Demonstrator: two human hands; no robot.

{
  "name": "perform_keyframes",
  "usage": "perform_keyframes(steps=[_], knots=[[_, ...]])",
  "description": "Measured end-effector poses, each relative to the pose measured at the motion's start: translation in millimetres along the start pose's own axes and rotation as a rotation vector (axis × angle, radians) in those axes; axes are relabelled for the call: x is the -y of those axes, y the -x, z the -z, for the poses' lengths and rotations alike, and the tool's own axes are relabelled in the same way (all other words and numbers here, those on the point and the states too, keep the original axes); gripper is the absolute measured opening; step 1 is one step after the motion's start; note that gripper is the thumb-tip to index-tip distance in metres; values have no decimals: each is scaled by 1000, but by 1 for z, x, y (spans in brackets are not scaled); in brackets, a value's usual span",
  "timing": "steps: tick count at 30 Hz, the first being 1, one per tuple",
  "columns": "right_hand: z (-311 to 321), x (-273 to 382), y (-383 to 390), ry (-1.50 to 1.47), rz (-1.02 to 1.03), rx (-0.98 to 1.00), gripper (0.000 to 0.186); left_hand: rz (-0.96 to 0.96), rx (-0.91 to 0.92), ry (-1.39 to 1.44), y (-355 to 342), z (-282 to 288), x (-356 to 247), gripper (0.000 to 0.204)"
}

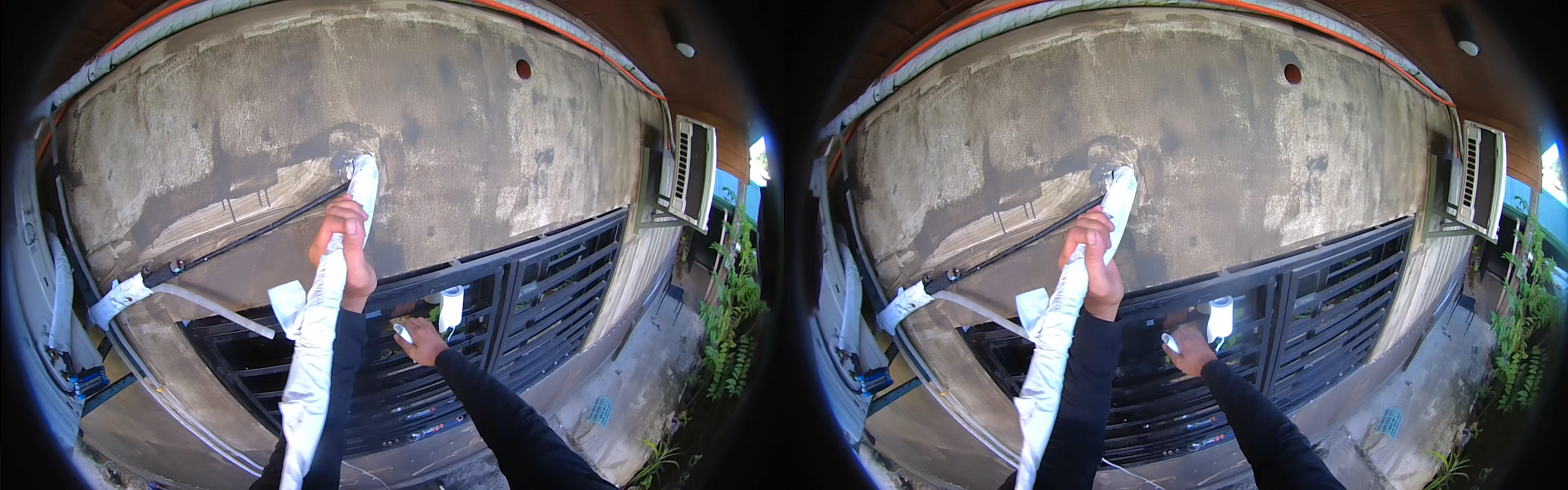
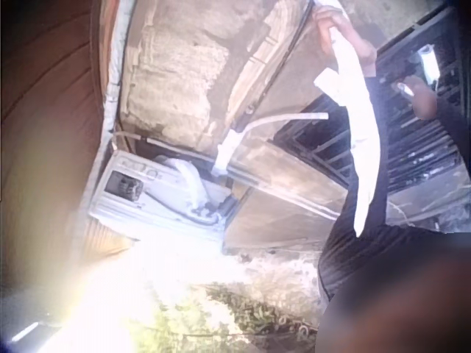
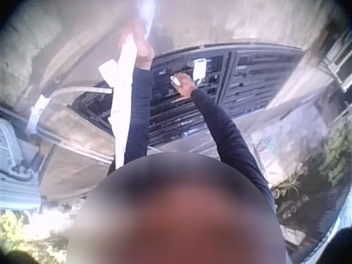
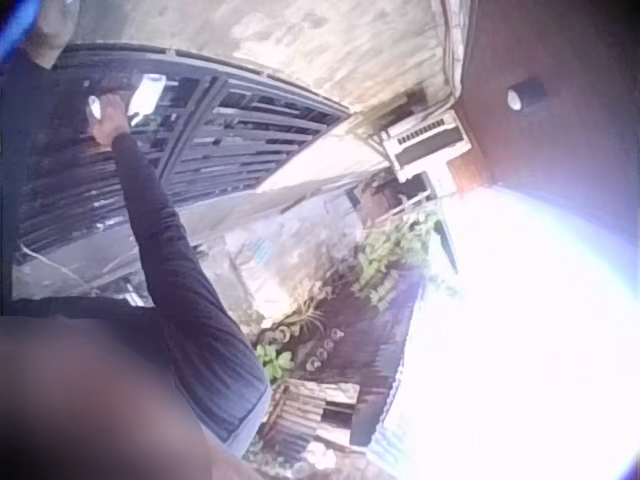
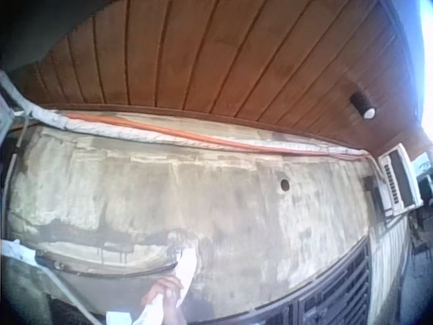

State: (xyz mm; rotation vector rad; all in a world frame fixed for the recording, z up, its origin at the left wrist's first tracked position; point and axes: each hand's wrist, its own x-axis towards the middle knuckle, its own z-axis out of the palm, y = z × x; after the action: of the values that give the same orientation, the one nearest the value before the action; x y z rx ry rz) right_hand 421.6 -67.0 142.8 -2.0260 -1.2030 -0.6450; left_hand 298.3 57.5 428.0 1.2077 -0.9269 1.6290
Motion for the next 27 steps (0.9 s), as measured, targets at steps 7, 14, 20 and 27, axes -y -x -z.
perform_keyframes(steps=[7,14,20,27], knots=[[-1,-6,3,-7,63,-46,26,-100,-20,71,-4,-4,-19,23],[-2,-5,2,5,29,-28,29,-104,5,45,1,-2,-14,20],[-2,-1,1,-10,17,-45,28,-87,26,25,-2,-3,-21,20],[1,7,2,-4,-38,-12,30,-101,36,30,-2,4,-14,17]])
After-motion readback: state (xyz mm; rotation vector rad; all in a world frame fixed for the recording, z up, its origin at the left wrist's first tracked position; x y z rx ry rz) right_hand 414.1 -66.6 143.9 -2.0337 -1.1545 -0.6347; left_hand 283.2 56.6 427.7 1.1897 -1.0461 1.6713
